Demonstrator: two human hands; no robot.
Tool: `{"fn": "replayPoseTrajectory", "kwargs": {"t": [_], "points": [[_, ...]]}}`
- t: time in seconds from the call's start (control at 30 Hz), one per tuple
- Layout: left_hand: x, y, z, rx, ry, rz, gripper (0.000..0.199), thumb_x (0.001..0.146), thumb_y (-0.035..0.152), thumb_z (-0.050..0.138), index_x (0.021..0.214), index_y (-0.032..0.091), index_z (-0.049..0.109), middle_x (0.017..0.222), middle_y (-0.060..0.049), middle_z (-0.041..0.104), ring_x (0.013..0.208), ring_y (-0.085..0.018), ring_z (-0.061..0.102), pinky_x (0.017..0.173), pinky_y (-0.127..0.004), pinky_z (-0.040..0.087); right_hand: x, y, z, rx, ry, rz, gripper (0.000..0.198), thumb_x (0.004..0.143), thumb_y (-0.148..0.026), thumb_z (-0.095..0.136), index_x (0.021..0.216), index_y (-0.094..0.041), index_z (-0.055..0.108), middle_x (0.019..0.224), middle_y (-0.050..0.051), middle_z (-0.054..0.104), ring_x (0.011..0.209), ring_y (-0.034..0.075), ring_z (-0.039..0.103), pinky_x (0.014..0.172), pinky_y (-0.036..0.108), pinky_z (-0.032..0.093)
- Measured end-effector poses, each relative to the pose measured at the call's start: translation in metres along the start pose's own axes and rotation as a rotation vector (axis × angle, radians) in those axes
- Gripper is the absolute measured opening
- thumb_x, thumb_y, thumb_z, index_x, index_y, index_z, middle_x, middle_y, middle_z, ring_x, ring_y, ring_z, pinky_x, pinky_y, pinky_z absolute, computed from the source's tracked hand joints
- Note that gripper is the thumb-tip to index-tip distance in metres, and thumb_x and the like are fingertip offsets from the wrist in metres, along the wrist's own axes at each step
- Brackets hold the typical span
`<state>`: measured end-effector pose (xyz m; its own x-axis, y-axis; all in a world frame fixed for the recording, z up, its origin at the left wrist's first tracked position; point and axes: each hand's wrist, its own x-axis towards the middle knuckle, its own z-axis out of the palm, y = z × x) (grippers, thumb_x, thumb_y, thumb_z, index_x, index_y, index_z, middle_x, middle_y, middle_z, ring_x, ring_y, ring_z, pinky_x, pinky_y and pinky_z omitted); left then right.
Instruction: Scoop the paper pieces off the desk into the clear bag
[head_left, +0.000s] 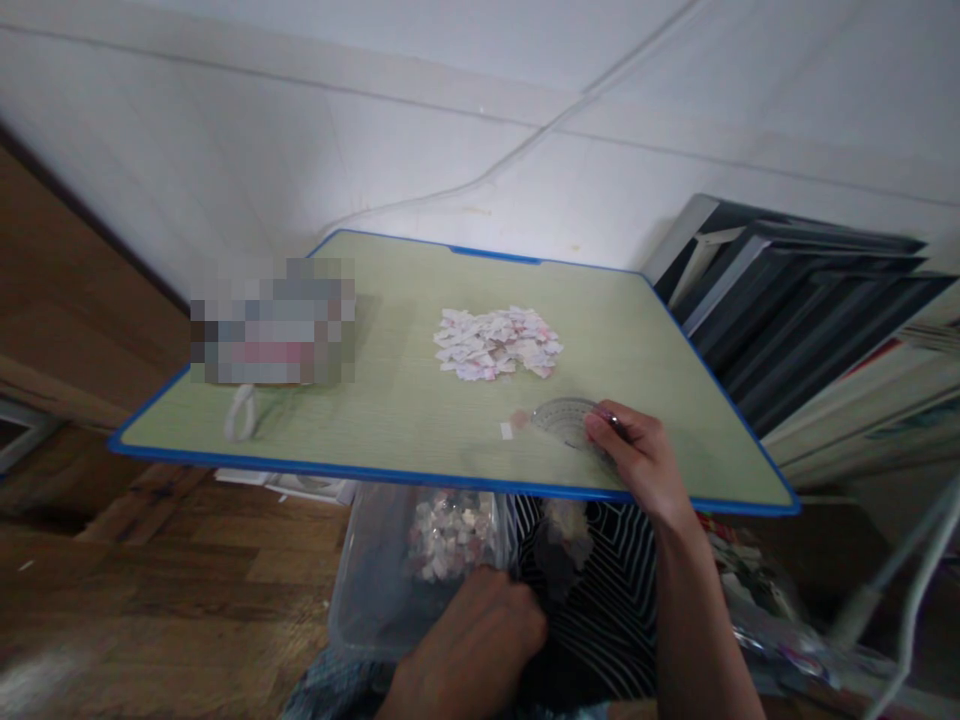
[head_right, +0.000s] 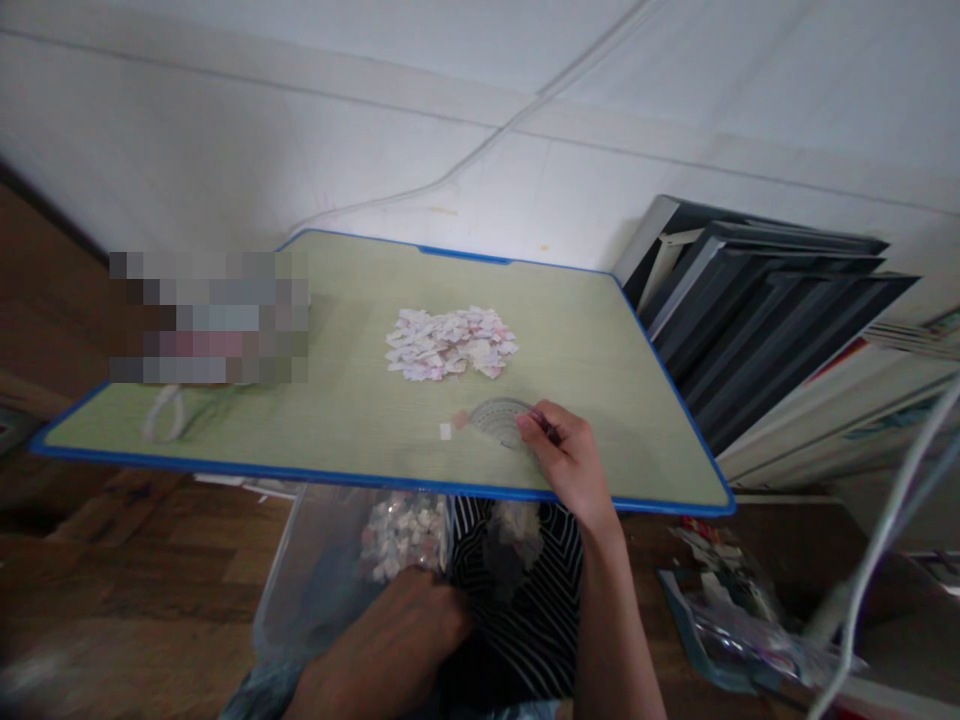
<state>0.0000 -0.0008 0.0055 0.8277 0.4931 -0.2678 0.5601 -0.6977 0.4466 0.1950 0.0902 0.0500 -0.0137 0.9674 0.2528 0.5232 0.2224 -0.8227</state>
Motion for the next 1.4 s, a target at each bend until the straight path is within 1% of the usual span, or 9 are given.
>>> {"fn": "replayPoseTrajectory", "kwargs": {"t": [0.13, 0.23, 0.4, 0.57, 0.73, 0.87, 0.97, 1.17, 1.4], "points": [[0.000, 0.001, -0.004, 0.002, -0.015, -0.001, 0.022, 0.085, 0.001, 0.052, 0.084, 0.013, 0.070, 0.083, -0.008, 0.070, 0.079, -0.027, 0.066, 0.071, -0.037, 0.052, 0.001, -0.006, 0.002, -0.041, -0.036, -0.052, 0.034, 0.084, -0.033, 0.049, 0.055, -0.021, 0.036, 0.054, -0.004, 0.030, 0.050, 0.010, 0.030, 0.047, 0.025, 0.024], [0.000, 0.003, -0.009, 0.012, -0.062, -0.016, 0.022, 0.085, 0.001, 0.051, 0.085, 0.012, 0.070, 0.084, -0.009, 0.070, 0.079, -0.027, 0.066, 0.070, -0.037, 0.051, 0.001, -0.009, 0.003, -0.071, -0.097, -0.109, 0.029, 0.085, -0.030, 0.049, 0.059, -0.020, 0.041, 0.057, -0.003, 0.038, 0.054, 0.011, 0.037, 0.052, 0.025, 0.029], [0.000, 0.001, -0.005, 0.029, -0.025, 0.000, 0.023, 0.085, 0.001, 0.050, 0.086, 0.014, 0.069, 0.085, -0.008, 0.069, 0.080, -0.026, 0.065, 0.073, -0.037, 0.051, 0.003, -0.009, 0.005, -0.099, -0.152, -0.141, 0.027, 0.086, -0.026, 0.049, 0.061, -0.020, 0.043, 0.061, -0.001, 0.043, 0.058, 0.013, 0.041, 0.055, 0.025, 0.032], [0.000, 0.002, -0.006, 0.035, -0.030, -0.002, 0.023, 0.083, 0.000, 0.050, 0.082, 0.014, 0.069, 0.082, -0.007, 0.069, 0.078, -0.025, 0.066, 0.070, -0.035, 0.050, 0.002, -0.007, -0.009, -0.094, -0.199, -0.157, 0.030, 0.085, -0.025, 0.050, 0.057, -0.020, 0.041, 0.058, -0.002, 0.041, 0.056, 0.013, 0.041, 0.052, 0.025, 0.031], [-0.001, 0.002, -0.008, 0.031, -0.041, 0.000, 0.026, 0.081, -0.003, 0.049, 0.083, 0.013, 0.069, 0.083, -0.007, 0.069, 0.078, -0.026, 0.066, 0.069, -0.035, 0.050, -0.010, 0.002, -0.043, -0.140, -0.254, -0.101, 0.030, 0.085, -0.027, 0.052, 0.056, -0.019, 0.045, 0.058, -0.001, 0.043, 0.054, 0.012, 0.043, 0.050, 0.025, 0.033], [0.000, -0.002, 0.003, 0.013, 0.029, 0.023, 0.024, 0.077, -0.003, 0.050, 0.081, 0.014, 0.067, 0.081, -0.007, 0.068, 0.077, -0.026, 0.065, 0.068, -0.036, 0.049, -0.023, 0.014, -0.072, -0.159, -0.273, -0.039, 0.031, 0.084, -0.035, 0.055, 0.058, -0.019, 0.051, 0.059, 0.000, 0.047, 0.054, 0.014, 0.046, 0.051, 0.026, 0.036], [0.000, -0.005, 0.012, -0.001, 0.078, 0.037, 0.026, 0.074, -0.006, 0.049, 0.081, 0.013, 0.066, 0.081, -0.008, 0.067, 0.078, -0.026, 0.064, 0.069, -0.036, 0.048, -0.028, 0.022, -0.084, -0.139, -0.255, 0.002, 0.035, 0.083, -0.044, 0.058, 0.058, -0.019, 0.053, 0.057, 0.000, 0.046, 0.052, 0.014, 0.044, 0.048, 0.026, 0.035], [-0.001, -0.004, 0.014, 0.007, 0.119, 0.041, 0.026, 0.069, -0.006, 0.049, 0.077, 0.014, 0.065, 0.078, -0.007, 0.067, 0.076, -0.025, 0.064, 0.068, -0.034, 0.047, -0.030, 0.027, -0.082, -0.087, -0.148, 0.011, 0.039, 0.080, -0.050, 0.060, 0.058, -0.019, 0.055, 0.060, 0.001, 0.048, 0.054, 0.014, 0.045, 0.048, 0.026, 0.035], [0.000, -0.004, 0.007, 0.038, 0.059, 0.029, 0.027, 0.072, -0.004, 0.049, 0.079, 0.015, 0.067, 0.080, -0.007, 0.068, 0.077, -0.026, 0.065, 0.068, -0.035, 0.049, -0.032, 0.025, -0.080, -0.065, -0.208, 0.060, 0.040, 0.079, -0.052, 0.061, 0.058, -0.018, 0.057, 0.057, 0.001, 0.046, 0.052, 0.014, 0.043, 0.047, 0.026, 0.034]]}}
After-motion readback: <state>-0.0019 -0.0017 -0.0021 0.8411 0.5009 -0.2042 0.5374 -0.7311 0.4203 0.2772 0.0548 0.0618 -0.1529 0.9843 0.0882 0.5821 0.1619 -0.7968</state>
